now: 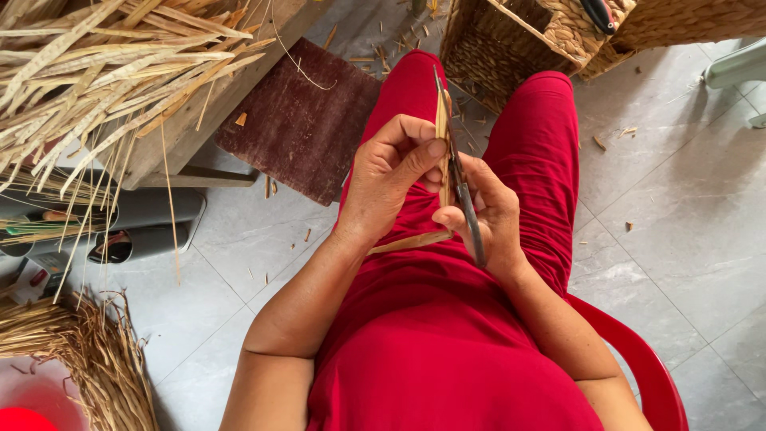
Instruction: The person sits on a chair and trims dried palm leaf strips with scissors, cutting off thin edges and discarding scraps onto the floor. They repeatedly pick up new strips from a pile beside them, cut along the length of each strip, and set the trimmed pieces aside.
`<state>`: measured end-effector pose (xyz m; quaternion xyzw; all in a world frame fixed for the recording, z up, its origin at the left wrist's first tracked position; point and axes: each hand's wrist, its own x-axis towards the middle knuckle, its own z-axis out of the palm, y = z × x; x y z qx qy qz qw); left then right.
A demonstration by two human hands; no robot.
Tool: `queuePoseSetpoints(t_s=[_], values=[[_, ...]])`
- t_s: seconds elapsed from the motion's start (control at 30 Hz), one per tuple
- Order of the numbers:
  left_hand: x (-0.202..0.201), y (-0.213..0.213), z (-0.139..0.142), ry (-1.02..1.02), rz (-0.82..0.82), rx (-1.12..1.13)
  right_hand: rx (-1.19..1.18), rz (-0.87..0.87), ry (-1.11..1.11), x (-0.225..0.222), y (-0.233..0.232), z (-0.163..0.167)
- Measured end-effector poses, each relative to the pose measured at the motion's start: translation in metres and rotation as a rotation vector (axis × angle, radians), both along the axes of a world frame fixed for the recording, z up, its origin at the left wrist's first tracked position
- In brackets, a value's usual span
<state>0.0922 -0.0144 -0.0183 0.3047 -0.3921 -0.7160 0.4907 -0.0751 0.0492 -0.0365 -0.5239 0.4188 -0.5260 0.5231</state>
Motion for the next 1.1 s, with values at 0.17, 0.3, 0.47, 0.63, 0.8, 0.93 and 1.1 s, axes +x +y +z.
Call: queuePoseSetpoints(t_s=[0.17,0.3,0.47,0.63,0.8,0.93,1.1], values=[[-0.003,-0.001,0.005,0.021,-0.022,-0.004,-0.027,-0.028,-0.059,0.002,0.001,-0.007],[-0.004,-0.002,0.009,0.021,-0.024,-0.015,-0.047,-0.070,-0.023,0.002,0.003,-0.008],[-0.004,-0.002,0.009,0.015,-0.038,-0.027,0.007,-0.101,-0.067,0.002,0.003,-0.010],[-0.002,-0.002,0.006,0.057,-0.052,-0.051,0.004,-0.047,-0.181,-0.002,-0.002,-0.002],[0.004,-0.005,0.006,0.077,-0.055,-0.067,0.159,0.021,-0.221,-0.006,-0.008,0.005],[0.005,-0.002,-0.003,0.037,-0.080,-0.121,0.172,0.002,-0.285,-0.004,-0.007,0.003],[0.002,0.002,-0.015,-0.084,-0.074,-0.145,0.159,-0.051,-0.128,-0.004,-0.007,0.004]])
